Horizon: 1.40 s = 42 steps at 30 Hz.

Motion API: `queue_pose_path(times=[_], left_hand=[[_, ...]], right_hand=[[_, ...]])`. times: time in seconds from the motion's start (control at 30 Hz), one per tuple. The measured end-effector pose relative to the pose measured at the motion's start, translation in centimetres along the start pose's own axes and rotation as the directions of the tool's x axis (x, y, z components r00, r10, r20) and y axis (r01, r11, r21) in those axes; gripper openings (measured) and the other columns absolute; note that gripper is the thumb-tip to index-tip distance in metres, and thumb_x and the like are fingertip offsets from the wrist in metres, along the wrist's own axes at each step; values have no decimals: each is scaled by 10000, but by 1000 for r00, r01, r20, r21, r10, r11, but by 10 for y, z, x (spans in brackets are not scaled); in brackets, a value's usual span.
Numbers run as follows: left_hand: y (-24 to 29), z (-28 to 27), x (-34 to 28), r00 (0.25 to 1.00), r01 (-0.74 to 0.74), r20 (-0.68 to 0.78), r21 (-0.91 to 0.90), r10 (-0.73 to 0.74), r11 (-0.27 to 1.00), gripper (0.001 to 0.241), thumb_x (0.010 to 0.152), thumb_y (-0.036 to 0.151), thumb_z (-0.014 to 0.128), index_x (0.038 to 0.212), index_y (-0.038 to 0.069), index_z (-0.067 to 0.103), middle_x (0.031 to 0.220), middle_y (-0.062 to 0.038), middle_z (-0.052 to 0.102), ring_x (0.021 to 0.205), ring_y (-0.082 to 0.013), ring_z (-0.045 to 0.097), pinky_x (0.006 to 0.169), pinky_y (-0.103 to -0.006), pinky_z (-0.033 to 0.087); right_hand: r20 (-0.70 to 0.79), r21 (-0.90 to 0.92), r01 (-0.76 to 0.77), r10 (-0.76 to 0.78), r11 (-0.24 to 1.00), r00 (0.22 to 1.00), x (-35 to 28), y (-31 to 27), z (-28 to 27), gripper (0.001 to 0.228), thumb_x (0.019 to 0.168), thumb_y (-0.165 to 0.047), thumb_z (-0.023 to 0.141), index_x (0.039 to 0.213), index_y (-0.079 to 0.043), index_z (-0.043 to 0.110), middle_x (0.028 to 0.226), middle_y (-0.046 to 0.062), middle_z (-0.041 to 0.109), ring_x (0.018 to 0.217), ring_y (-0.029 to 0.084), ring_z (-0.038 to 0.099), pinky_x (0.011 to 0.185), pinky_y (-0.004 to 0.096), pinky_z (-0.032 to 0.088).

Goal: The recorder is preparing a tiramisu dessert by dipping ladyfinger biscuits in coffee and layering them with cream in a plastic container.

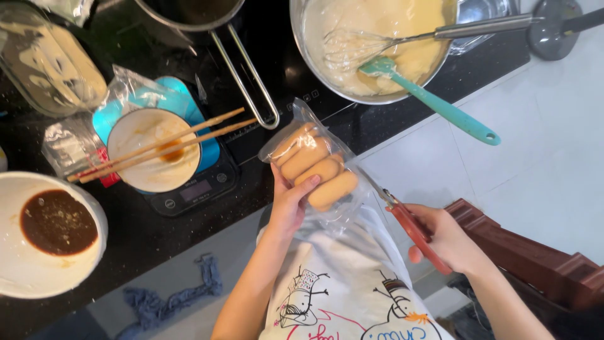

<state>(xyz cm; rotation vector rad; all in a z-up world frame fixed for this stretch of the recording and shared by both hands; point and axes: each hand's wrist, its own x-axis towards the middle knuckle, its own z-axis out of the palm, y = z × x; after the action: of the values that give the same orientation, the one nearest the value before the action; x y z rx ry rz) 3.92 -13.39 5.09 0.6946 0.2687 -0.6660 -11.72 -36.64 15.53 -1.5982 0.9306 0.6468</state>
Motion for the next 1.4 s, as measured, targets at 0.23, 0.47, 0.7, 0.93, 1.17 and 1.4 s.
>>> queue_pose_path(times=[0.23, 0.47, 0.7, 0.93, 1.17, 1.4], left_hand=[[0, -15, 10, 997, 79, 6, 81, -79, 994, 821, 783, -19, 788, 1442, 195, 347, 1407, -96, 541, 1298, -278, 577, 1044, -449, 549], [9, -15, 16, 998, 56, 16, 87, -57, 995, 835, 774, -19, 792, 1443, 195, 342, 1416, -101, 537, 1308, -293, 570, 1045, -463, 541], [-9, -10, 27, 984, -81, 165, 119, 60, 990, 955, 772, -52, 805, 1540, 200, 296, 1509, -102, 490, 1411, -274, 506, 1169, -459, 469], [-25, 6, 39, 991, -110, 84, 66, 104, 992, 1002, 768, -59, 790, 1571, 211, 256, 1527, -92, 476, 1423, -272, 493, 1181, -477, 449], [-36, 6, 43, 990, -140, 7, 18, 140, 990, 1026, 751, -50, 796, 1574, 226, 248, 1507, -103, 476, 1408, -279, 497, 1167, -475, 440], [-23, 10, 39, 991, -124, 35, -89, 127, 988, 941, 764, 9, 793, 1554, 182, 312, 1490, -106, 517, 1385, -299, 535, 1157, -487, 470]], right_hand=[[7, -29, 35, -35, 999, 999, 4, -20, 18, 744, 591, -3, 749, 1326, -55, 653, 685, 6, 566, 560, 114, 581, 530, 264, 436], [-6, 60, 59, -59, 996, 998, 13, -18, 24, 667, 632, 30, 739, 1295, -16, 677, 704, 36, 610, 553, 129, 637, 532, 273, 477], [101, -272, 24, 4, 962, 995, 21, -44, 3, 789, 664, -20, 718, 1429, -142, 568, 719, 23, 564, 615, 136, 548, 581, 298, 458], [144, -164, 179, -156, 970, 977, 58, -16, -32, 861, 551, 15, 791, 1384, -57, 589, 747, -17, 553, 640, 118, 534, 583, 291, 452], [173, 12, 137, -137, 990, 975, 78, -16, -46, 678, 646, 99, 705, 1320, 23, 677, 725, 3, 541, 559, 99, 520, 509, 265, 435], [208, -179, -98, 135, 979, 969, 45, -73, -45, 580, 834, -95, 608, 1406, -193, 608, 795, -23, 471, 578, 91, 434, 507, 250, 397]])
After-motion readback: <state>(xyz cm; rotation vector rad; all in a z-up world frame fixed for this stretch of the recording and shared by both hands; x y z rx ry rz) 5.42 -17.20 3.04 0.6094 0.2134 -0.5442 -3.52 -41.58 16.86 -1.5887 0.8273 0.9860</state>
